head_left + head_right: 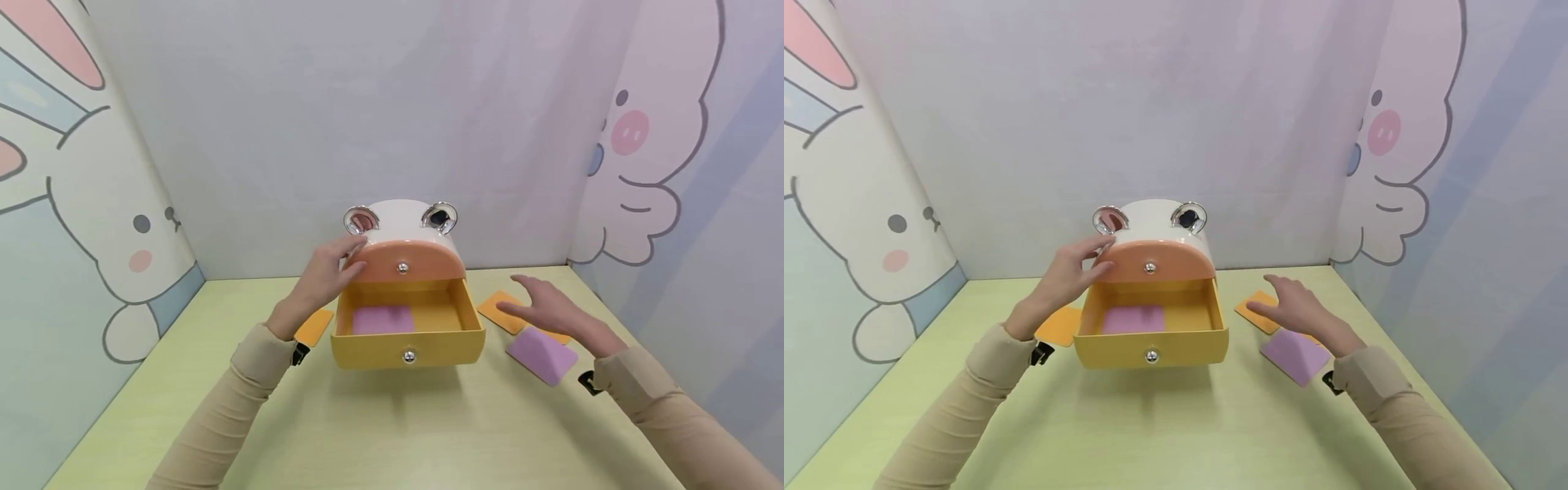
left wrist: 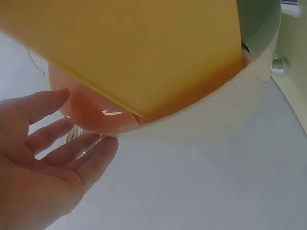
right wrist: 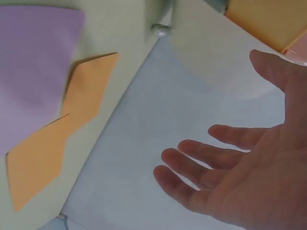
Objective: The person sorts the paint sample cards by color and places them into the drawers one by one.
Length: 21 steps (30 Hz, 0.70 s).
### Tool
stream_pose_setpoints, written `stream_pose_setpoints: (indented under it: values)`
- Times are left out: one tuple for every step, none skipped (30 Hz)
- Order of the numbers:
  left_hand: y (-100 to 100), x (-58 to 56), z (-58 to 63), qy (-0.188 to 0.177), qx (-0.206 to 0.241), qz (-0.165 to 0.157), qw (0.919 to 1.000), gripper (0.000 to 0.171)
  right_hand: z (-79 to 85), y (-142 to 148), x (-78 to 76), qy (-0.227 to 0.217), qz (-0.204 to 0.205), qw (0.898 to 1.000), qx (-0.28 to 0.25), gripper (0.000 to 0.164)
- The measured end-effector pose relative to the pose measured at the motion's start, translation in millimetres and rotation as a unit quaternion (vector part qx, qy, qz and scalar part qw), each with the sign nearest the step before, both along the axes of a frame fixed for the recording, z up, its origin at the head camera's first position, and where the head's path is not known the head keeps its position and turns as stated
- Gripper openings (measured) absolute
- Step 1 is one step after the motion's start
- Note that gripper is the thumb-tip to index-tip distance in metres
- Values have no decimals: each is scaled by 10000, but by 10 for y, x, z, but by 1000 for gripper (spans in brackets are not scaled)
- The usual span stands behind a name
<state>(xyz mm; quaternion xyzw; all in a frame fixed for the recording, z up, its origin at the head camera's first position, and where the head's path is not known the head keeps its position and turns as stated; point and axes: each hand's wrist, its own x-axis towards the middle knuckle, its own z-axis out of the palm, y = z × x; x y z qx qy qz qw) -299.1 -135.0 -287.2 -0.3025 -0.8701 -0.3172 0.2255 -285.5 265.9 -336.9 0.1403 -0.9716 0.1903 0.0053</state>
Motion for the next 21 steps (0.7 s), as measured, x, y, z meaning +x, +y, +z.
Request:
stream_pose_setpoints:
  values:
    - [-1,-3,-3,-3,17,27,10000,45,-44,36,22,-13,-57,9998,188,91]
    - [-3,-8,-6,3,32,56,10000,44,-84,67,49,-42,-113,9992,385,93]
    - [-2,-10,-6,23,40,76,10000,43,-121,98,76,-110,-177,9982,566,95]
    - [-2,-11,-6,34,44,89,9999,42,-156,127,103,-195,-220,9970,716,97]
    - [-2,-13,-6,55,45,104,9999,42,-187,153,130,-300,-257,9956,851,100]
    - [-1,-15,-7,68,52,118,9999,41,-217,177,157,-420,-275,9942,952,103]
    - [-3,-15,-6,83,61,128,9999,40,-241,197,183,-528,-301,9928,1034,105]
    - [-4,-14,-5,91,66,140,9998,40,-261,215,208,-621,-305,9913,1116,107]
    - [-5,-11,-3,93,67,150,9998,40,-282,232,227,-723,-332,9898,1183,110]
    - [-7,-10,-2,101,61,162,9998,40,-302,247,243,-818,-347,9885,1223,111]
    - [-10,-8,-1,106,58,174,9998,40,-321,258,257,-903,-377,9872,1260,111]
    - [-13,-5,0,108,55,182,9998,40,-343,270,268,-958,-404,9863,1281,110]
    - [-14,-4,1,115,50,188,9997,40,-363,277,277,-1009,-440,9857,1277,108]
    - [-14,-2,3,126,42,192,9997,40,-388,282,282,-1041,-470,9856,1244,104]
    - [-15,-4,2,140,34,193,9997,39,-421,286,286,-1072,-510,9858,1186,99]
    - [-15,-6,0,156,28,185,9997,39,-446,286,290,-1095,-529,9863,1119,96]
    - [-15,-8,-3,165,28,178,9997,39,-470,282,295,-1111,-557,9865,1068,94]
    - [-14,-12,-7,180,15,173,9997,39,-499,279,299,-1114,-590,9867,1030,92]
    - [-12,-17,-12,198,0,169,9997,39,-529,277,302,-1087,-620,9872,990,91]
    - [-10,-21,-15,205,-11,159,9997,39,-557,274,304,-1057,-661,9874,973,91]
    - [-10,-26,-22,213,-19,153,9997,39,-577,270,309,-1026,-701,9875,965,91]
